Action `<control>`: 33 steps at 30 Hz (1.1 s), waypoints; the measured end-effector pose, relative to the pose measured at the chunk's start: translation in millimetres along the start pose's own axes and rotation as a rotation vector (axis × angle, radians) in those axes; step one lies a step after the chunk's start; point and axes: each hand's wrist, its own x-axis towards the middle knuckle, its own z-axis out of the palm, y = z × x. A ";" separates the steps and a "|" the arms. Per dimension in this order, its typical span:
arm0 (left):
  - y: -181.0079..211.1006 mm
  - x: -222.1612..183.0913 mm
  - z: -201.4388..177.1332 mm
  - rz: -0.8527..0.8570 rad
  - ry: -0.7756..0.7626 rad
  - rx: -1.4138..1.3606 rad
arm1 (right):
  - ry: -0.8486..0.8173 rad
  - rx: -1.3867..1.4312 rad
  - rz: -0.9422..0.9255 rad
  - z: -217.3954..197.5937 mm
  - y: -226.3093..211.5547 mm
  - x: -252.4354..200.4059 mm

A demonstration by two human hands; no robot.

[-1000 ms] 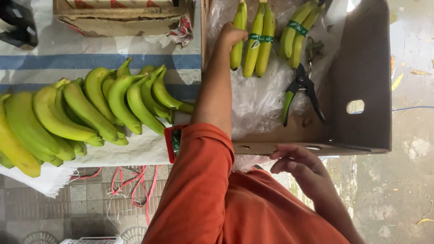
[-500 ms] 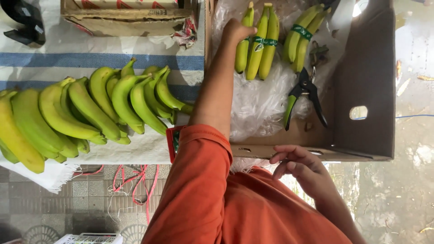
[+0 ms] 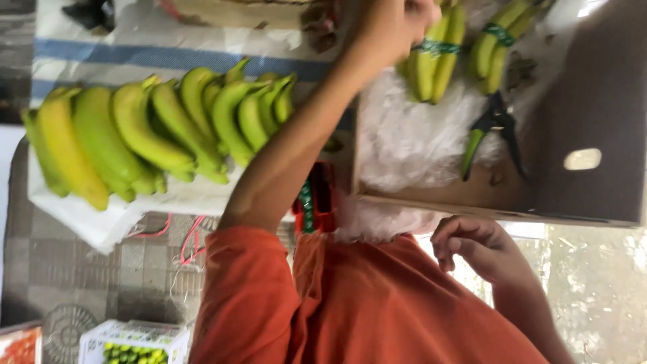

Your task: Wrapping bunches of bananas with green tape using a manual dispenser and packing them into a cardboard box.

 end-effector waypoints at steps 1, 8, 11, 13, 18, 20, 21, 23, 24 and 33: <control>22.7 -23.1 -23.0 0.121 -0.035 0.056 | -0.058 -0.041 0.006 13.3 -1.8 6.1; -4.3 -191.1 -168.2 -0.226 0.208 0.126 | -0.398 -0.230 0.155 145.5 -14.1 74.7; -17.1 -254.9 -228.3 -0.447 0.377 0.086 | -0.483 -0.295 -0.081 166.9 20.6 105.0; -33.2 -293.7 -251.6 -0.454 0.379 0.112 | -0.444 -0.410 -0.048 177.1 34.5 128.3; -65.7 -366.6 -274.9 -0.565 0.364 0.056 | -0.229 -0.755 -0.108 179.2 90.4 212.0; -34.8 -367.6 -280.8 -0.659 0.319 0.013 | -0.030 -1.218 -0.242 156.4 128.2 260.7; -15.9 -356.1 -285.1 -0.656 0.313 0.010 | -0.023 -1.221 -0.242 165.4 134.4 271.7; 22.4 -330.9 -296.5 -0.858 0.106 0.029 | 0.089 -1.424 0.090 185.2 144.9 298.4; 9.1 -322.6 -297.2 -0.856 0.100 0.027 | 0.097 -1.425 0.091 186.1 155.6 304.6; -122.9 -174.5 -253.9 -0.319 0.033 0.706 | 0.225 -1.408 0.390 183.9 191.7 324.1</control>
